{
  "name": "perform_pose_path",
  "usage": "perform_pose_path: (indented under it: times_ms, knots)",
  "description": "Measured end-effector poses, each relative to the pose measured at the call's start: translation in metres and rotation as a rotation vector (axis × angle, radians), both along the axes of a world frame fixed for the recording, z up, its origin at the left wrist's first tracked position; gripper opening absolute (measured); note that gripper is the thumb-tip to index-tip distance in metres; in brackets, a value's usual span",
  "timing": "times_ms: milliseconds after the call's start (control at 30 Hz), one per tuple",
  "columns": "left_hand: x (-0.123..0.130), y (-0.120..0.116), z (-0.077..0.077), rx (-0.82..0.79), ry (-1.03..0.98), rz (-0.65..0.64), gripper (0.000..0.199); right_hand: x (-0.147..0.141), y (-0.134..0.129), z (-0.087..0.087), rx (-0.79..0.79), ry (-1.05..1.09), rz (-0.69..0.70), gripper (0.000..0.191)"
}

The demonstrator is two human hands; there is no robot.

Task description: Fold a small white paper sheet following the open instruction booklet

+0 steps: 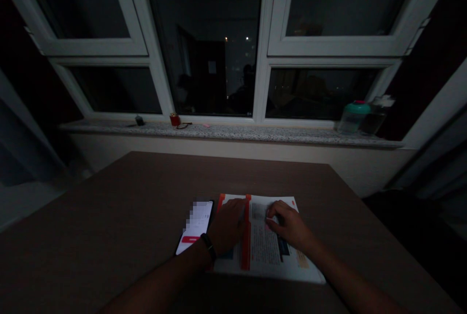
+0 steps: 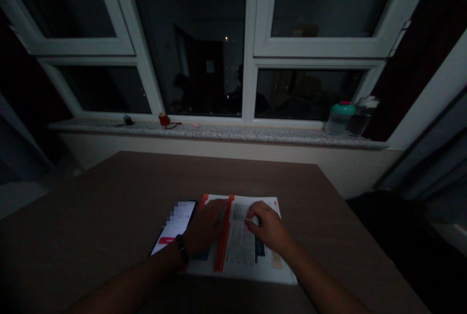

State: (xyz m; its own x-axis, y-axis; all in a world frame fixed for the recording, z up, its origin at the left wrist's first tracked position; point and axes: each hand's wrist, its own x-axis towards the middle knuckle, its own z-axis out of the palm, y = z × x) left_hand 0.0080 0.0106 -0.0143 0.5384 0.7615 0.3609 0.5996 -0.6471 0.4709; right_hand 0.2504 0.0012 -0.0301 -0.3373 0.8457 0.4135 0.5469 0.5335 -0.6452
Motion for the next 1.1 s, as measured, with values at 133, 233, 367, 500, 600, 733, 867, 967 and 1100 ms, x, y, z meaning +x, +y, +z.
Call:
perform_pose_path:
  times_ms: [133, 233, 367, 500, 600, 733, 867, 967, 1100]
  knots:
    - [0.0, 0.0, -0.002, -0.006, -0.027, 0.04, 0.035, -0.001, -0.001, 0.0, 0.002, -0.003, 0.0, 0.011]
    - [0.001, -0.001, 0.0, -0.023, -0.053, 0.067, 0.031, -0.001, -0.001, 0.002, 0.0, -0.004, -0.005, 0.01]
    - [0.002, -0.003, 0.005, -0.049, -0.089, 0.088, 0.018, -0.001, -0.002, 0.003, -0.003, -0.003, -0.008, 0.009]
    - [0.002, -0.006, 0.008, -0.135, -0.083, -0.044, 0.021, -0.001, -0.002, 0.002, -0.006, -0.008, 0.0, 0.01]
    - [0.001, -0.008, 0.01, -0.204, -0.094, -0.153, 0.044, -0.001, -0.001, 0.002, -0.006, 0.002, -0.002, 0.01]
    - [0.003, -0.012, 0.018, -0.253, -0.115, -0.239, 0.07, -0.002, -0.003, 0.006, 0.008, 0.033, -0.001, 0.009]
    - [0.004, -0.013, 0.025, -0.262, -0.119, -0.274, 0.068, -0.004, -0.007, 0.01, 0.088, 0.104, 0.0, 0.008]
    - [0.002, -0.011, 0.026, -0.272, -0.145, -0.3, 0.062, -0.005, -0.009, 0.011, 0.148, 0.118, -0.007, 0.009]
    - [0.0, -0.006, 0.024, -0.257, -0.132, -0.244, 0.067, -0.004, -0.009, 0.012, 0.189, 0.138, -0.067, 0.01]
